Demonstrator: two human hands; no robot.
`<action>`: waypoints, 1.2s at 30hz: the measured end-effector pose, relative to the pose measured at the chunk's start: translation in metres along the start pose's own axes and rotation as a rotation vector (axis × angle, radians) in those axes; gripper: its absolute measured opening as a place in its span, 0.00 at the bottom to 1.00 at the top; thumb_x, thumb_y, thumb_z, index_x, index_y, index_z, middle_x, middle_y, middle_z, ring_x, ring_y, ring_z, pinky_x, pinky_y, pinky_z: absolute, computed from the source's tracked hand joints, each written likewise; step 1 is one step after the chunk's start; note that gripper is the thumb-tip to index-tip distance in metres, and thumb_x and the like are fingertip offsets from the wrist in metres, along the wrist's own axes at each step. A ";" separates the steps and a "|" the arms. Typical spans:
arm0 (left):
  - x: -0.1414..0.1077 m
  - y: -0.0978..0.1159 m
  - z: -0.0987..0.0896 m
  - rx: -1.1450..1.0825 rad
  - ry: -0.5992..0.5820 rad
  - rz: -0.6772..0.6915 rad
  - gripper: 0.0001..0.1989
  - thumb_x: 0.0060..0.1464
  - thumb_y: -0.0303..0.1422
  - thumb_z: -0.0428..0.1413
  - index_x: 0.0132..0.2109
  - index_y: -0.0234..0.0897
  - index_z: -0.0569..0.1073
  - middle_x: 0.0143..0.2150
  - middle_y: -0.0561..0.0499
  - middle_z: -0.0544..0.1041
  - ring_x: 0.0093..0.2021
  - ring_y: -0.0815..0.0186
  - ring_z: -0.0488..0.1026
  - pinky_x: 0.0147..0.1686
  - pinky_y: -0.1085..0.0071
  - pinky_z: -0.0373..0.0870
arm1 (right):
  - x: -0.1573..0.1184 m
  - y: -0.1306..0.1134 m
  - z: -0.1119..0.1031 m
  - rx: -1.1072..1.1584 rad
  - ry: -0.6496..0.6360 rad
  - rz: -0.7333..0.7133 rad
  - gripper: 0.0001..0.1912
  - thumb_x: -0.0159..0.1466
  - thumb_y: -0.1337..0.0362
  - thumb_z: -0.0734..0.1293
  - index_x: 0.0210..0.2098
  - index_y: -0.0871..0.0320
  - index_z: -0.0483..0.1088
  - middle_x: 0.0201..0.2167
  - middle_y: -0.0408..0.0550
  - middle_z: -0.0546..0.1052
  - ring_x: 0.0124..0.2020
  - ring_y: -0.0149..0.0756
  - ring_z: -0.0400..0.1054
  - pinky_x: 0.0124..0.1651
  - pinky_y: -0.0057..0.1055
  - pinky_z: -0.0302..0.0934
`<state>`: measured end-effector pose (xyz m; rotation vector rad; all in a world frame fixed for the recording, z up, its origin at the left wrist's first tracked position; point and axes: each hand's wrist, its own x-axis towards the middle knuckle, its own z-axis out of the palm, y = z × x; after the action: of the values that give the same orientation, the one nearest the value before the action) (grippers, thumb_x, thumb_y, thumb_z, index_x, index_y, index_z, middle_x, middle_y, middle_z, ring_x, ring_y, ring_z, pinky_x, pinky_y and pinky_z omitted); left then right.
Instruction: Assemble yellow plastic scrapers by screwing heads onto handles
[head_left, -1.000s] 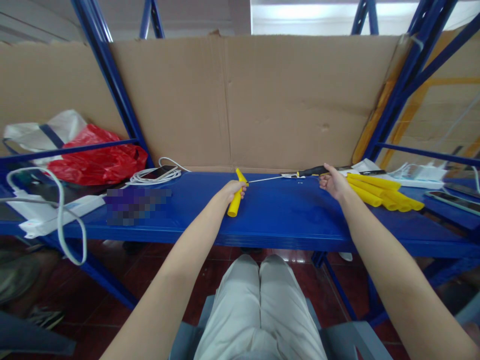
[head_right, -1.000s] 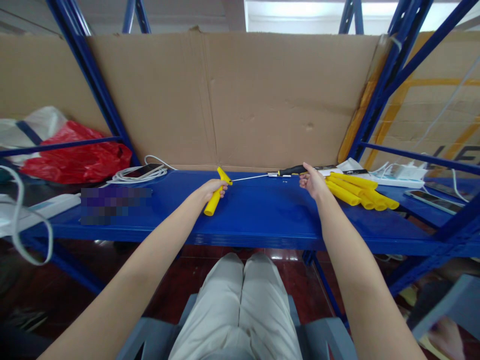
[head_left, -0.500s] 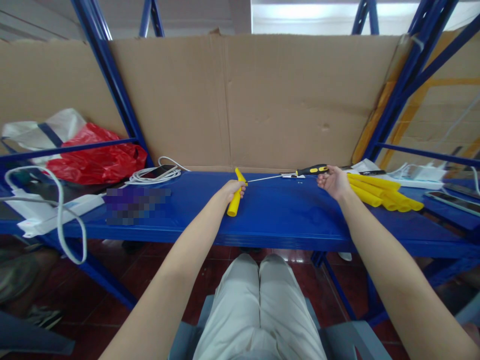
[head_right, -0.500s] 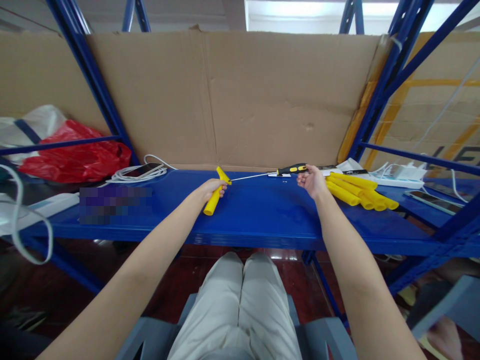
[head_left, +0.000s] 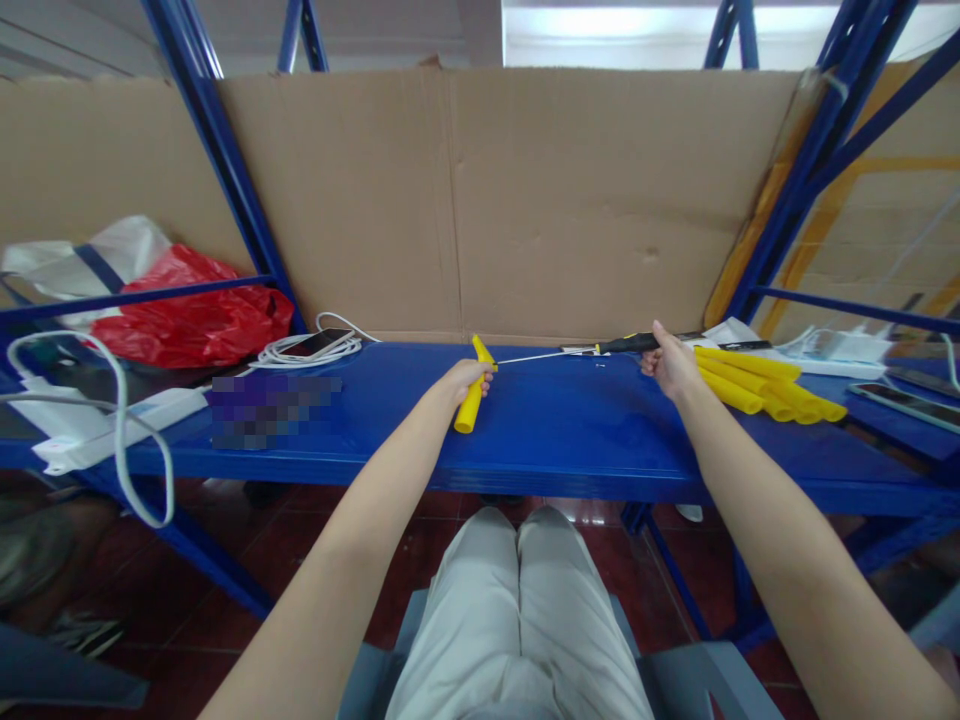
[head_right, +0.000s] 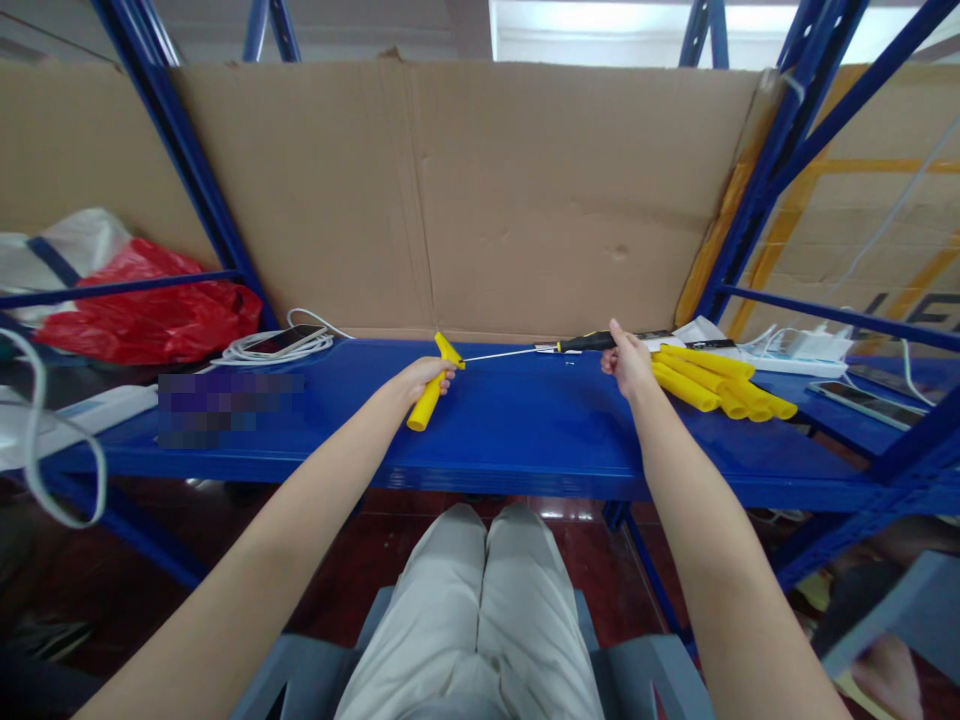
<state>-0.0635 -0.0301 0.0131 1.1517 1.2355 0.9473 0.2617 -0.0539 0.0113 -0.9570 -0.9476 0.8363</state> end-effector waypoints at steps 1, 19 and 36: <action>0.000 0.000 0.000 -0.001 0.001 0.000 0.09 0.59 0.18 0.46 0.35 0.34 0.65 0.14 0.61 0.60 0.12 0.75 0.56 0.15 0.78 0.53 | 0.000 0.000 0.000 -0.005 -0.008 0.004 0.25 0.53 0.44 0.72 0.24 0.54 0.58 0.11 0.36 0.61 0.11 0.25 0.55 0.12 0.22 0.46; 0.004 -0.001 -0.001 0.003 0.004 -0.008 0.08 0.59 0.19 0.47 0.36 0.34 0.65 0.16 0.60 0.61 0.13 0.75 0.57 0.16 0.78 0.53 | 0.000 -0.002 0.002 -0.027 0.045 0.085 0.19 0.59 0.51 0.70 0.25 0.55 0.59 0.14 0.39 0.67 0.13 0.27 0.59 0.13 0.23 0.51; 0.007 -0.003 -0.002 0.005 0.014 -0.016 0.08 0.59 0.19 0.48 0.35 0.34 0.65 0.16 0.60 0.61 0.13 0.75 0.57 0.16 0.79 0.54 | -0.006 -0.011 0.007 0.036 -0.007 0.190 0.12 0.64 0.61 0.58 0.25 0.55 0.59 0.14 0.42 0.64 0.14 0.29 0.58 0.14 0.24 0.51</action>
<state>-0.0645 -0.0237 0.0094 1.1393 1.2573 0.9415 0.2550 -0.0613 0.0218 -1.0250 -0.8532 1.0138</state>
